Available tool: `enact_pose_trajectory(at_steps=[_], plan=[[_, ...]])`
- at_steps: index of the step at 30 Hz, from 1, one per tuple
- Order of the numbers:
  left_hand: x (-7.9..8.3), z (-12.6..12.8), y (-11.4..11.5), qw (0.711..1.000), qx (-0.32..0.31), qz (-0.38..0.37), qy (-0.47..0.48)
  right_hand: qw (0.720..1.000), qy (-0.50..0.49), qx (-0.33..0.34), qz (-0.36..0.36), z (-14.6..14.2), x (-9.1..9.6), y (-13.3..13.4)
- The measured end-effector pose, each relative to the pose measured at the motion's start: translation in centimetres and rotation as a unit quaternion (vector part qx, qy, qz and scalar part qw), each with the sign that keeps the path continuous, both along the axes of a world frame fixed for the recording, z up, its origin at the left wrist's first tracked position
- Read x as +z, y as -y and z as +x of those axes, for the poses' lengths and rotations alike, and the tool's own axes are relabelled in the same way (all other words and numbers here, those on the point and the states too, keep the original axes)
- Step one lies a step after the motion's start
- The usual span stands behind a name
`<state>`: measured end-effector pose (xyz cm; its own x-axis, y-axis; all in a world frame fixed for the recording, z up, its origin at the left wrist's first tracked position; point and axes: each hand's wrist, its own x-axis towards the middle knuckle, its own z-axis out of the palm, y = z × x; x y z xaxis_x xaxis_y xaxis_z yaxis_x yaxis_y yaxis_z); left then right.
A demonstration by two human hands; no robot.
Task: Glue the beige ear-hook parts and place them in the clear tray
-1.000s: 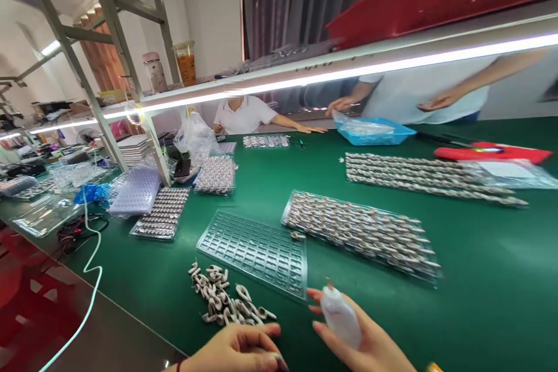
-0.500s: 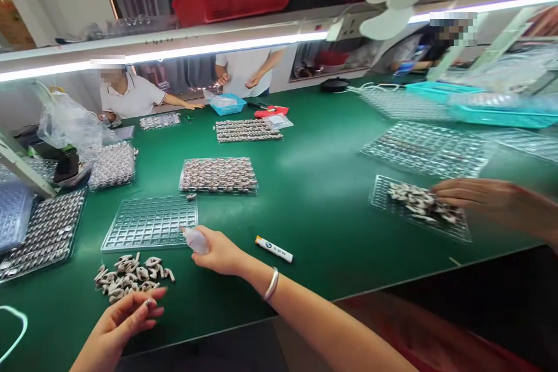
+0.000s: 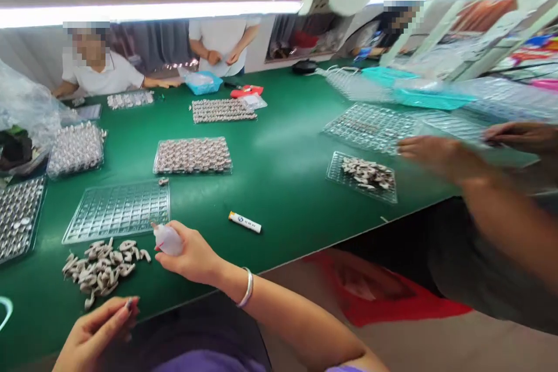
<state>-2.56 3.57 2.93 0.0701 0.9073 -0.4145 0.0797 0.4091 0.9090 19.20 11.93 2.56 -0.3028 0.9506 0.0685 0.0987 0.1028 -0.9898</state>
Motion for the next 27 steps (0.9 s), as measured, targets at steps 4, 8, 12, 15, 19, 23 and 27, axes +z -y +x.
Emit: enact_pose_trajectory(at_steps=[4, 8, 12, 15, 19, 23, 27], plan=[[0.0, 1.2, -0.3, 0.998, -0.001, 0.012, 0.056, 0.991, -0.13, 0.004, -0.031, -0.8, 0.1, 4.1], [0.2, 1.9, -0.5, 0.998, -0.025, 0.029, 0.056, 0.988, -0.151, -0.01, -0.024, -1.3, -0.4, 5.4], [0.7, 2.1, -0.4, 0.998, -0.039, 0.031, 0.047, 0.985, -0.17, 0.011, -0.019, -1.5, -0.8, 5.4], [1.1, 2.3, -0.3, 0.997, -0.04, 0.018, 0.058, 0.985, -0.173, 0.016, -0.016, -1.5, -0.9, 5.5], [1.2, 2.6, -0.2, 0.996, -0.036, -0.016, 0.082, 0.982, -0.187, 0.014, -0.027, -1.6, -1.2, 5.8], [1.1, 2.7, 0.0, 0.996, -0.028, -0.019, 0.085, 0.977, -0.207, 0.02, -0.047, -1.6, -1.6, 6.0], [0.5, 2.6, 0.1, 0.996, -0.03, -0.011, 0.079, 0.974, -0.22, 0.021, -0.059, -1.5, -1.8, 6.2]])
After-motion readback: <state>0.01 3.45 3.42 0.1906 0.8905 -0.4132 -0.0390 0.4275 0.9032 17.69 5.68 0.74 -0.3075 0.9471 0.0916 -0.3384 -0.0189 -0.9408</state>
